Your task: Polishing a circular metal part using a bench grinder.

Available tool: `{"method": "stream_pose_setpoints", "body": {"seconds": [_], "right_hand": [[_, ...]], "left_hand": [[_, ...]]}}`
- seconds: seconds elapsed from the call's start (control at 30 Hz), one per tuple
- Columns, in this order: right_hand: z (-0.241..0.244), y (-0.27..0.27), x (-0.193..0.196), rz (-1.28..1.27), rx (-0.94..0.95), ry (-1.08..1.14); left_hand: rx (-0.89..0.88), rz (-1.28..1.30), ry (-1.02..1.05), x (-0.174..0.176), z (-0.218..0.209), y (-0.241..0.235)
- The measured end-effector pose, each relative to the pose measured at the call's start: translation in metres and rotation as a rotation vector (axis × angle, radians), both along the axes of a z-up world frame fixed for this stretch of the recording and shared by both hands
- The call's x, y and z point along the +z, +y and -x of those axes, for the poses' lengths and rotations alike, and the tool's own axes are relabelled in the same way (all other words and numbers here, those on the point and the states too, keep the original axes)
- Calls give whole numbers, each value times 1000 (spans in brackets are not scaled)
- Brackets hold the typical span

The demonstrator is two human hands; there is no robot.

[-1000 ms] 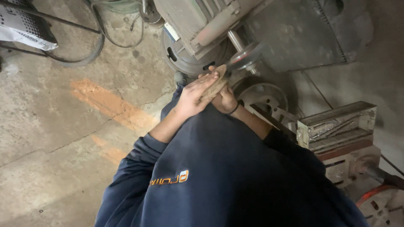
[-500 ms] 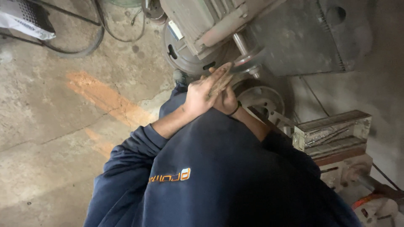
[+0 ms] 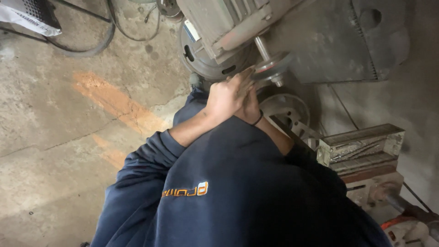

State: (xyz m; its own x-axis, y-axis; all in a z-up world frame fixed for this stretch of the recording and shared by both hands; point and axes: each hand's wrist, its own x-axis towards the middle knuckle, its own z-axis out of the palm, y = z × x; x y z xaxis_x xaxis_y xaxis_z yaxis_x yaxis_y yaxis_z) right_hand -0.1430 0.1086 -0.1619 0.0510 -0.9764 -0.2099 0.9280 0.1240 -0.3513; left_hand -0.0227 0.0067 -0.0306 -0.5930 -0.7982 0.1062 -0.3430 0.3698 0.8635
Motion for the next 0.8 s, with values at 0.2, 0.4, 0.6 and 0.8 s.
{"method": "stream_pose_setpoints", "body": {"seconds": [0.2,0.4,0.6,0.8], "right_hand": [[4,10,-34,164,89,-331],[-4,-9,31,259,72,254],[-6,-6,13,262,19,108],[-10,-6,6,172,-14,57]], "left_hand": [[37,-11,-31,-26,-6,10],[-14,-30,104,-16,-39,22],[-220,94,192,-25,-60,5],[-193,93,331,-42,-48,11]]}}
